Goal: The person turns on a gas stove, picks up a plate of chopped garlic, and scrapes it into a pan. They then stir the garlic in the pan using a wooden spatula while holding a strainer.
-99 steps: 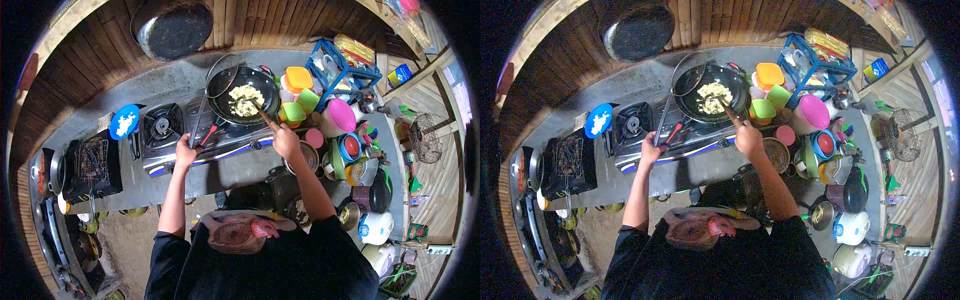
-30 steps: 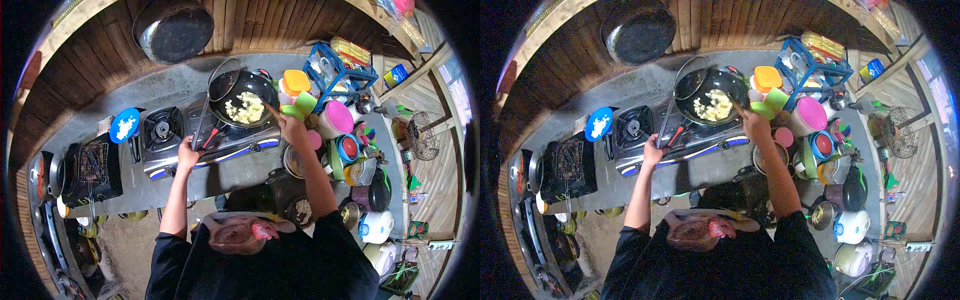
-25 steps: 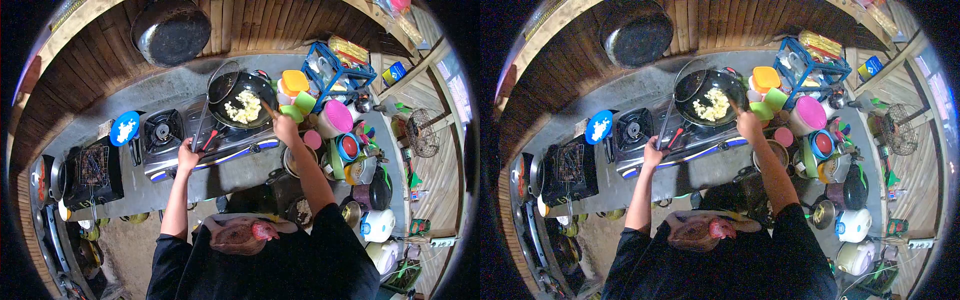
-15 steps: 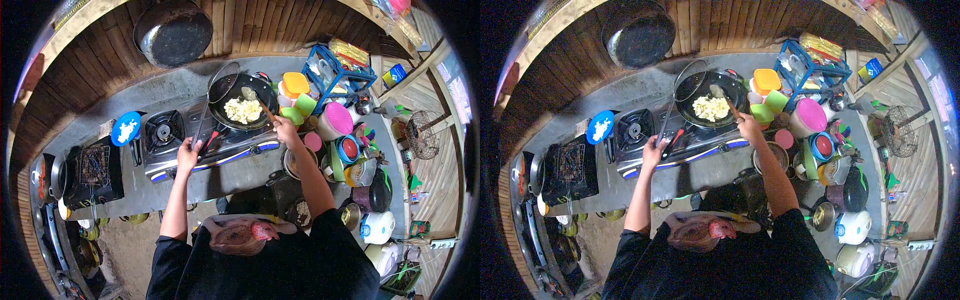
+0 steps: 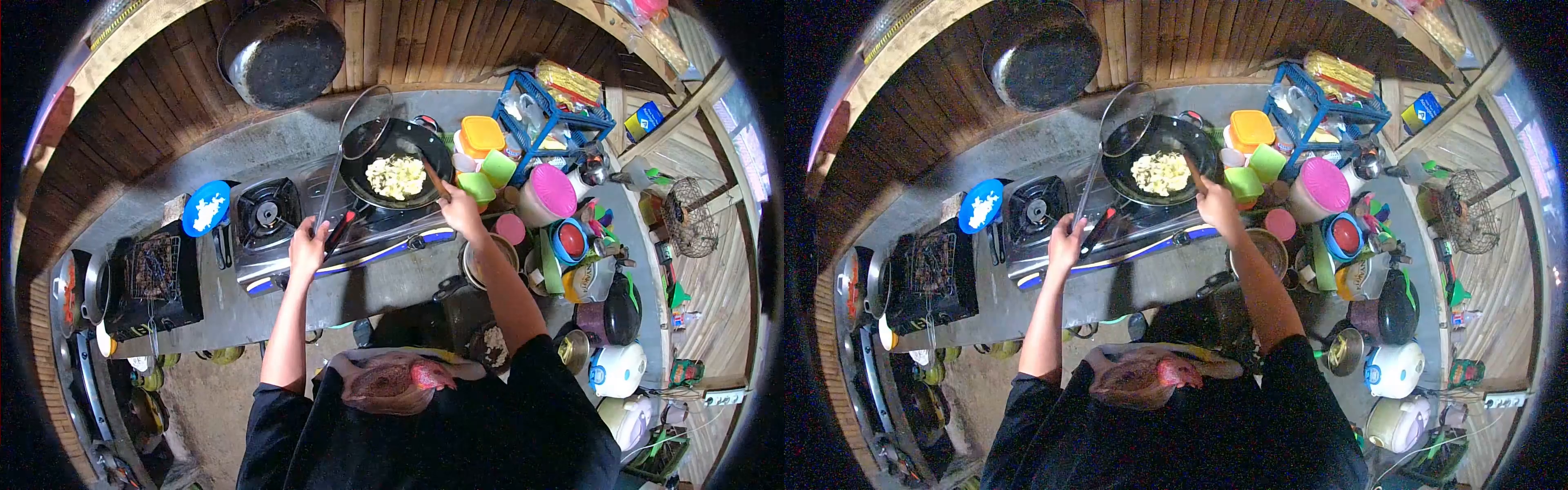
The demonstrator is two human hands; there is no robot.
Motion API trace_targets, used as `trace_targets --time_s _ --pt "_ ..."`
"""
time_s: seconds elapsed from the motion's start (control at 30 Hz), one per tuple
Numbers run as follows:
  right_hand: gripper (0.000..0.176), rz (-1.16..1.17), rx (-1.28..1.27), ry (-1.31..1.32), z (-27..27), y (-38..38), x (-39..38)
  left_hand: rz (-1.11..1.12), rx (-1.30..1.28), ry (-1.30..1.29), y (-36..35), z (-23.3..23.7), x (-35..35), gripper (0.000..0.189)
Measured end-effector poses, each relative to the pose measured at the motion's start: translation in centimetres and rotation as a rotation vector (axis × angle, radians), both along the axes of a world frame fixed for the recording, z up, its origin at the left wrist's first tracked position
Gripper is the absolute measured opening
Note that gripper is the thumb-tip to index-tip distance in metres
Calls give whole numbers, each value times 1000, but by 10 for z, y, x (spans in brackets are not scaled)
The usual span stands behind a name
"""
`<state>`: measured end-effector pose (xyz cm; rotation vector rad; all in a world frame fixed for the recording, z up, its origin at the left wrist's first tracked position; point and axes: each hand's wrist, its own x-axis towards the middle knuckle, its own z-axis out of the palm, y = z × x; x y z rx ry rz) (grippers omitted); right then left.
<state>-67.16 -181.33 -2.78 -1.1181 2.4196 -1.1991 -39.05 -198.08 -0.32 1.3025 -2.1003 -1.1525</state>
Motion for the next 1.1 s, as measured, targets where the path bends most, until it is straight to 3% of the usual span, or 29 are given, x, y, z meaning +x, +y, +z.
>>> trace_targets --time_s 0.1,0.27,0.5,0.57,0.67,0.8,0.87,1.1 --pt "40 52 225 393 11 -5 17 33 -66 83 1 -10 2 30" --pt "40 131 233 452 29 15 31 30 29 81 -3 -21 7 33" --pt "31 27 256 420 80 70 19 21 35 125 -9 -37 14 29" --pt "30 33 387 505 104 79 21 10 30 144 -11 -42 14 28" --pt "29 95 451 529 111 84 19 -7 13 161 -11 -46 13 27" --pt "31 36 591 463 77 59 27 1 70 139 -2 -31 11 21" --pt "31 -29 308 456 61 49 30 -10 71 130 0 -27 12 22" --pt "36 17 -16 567 73 31 19 -51 79 127 -1 -13 14 24"
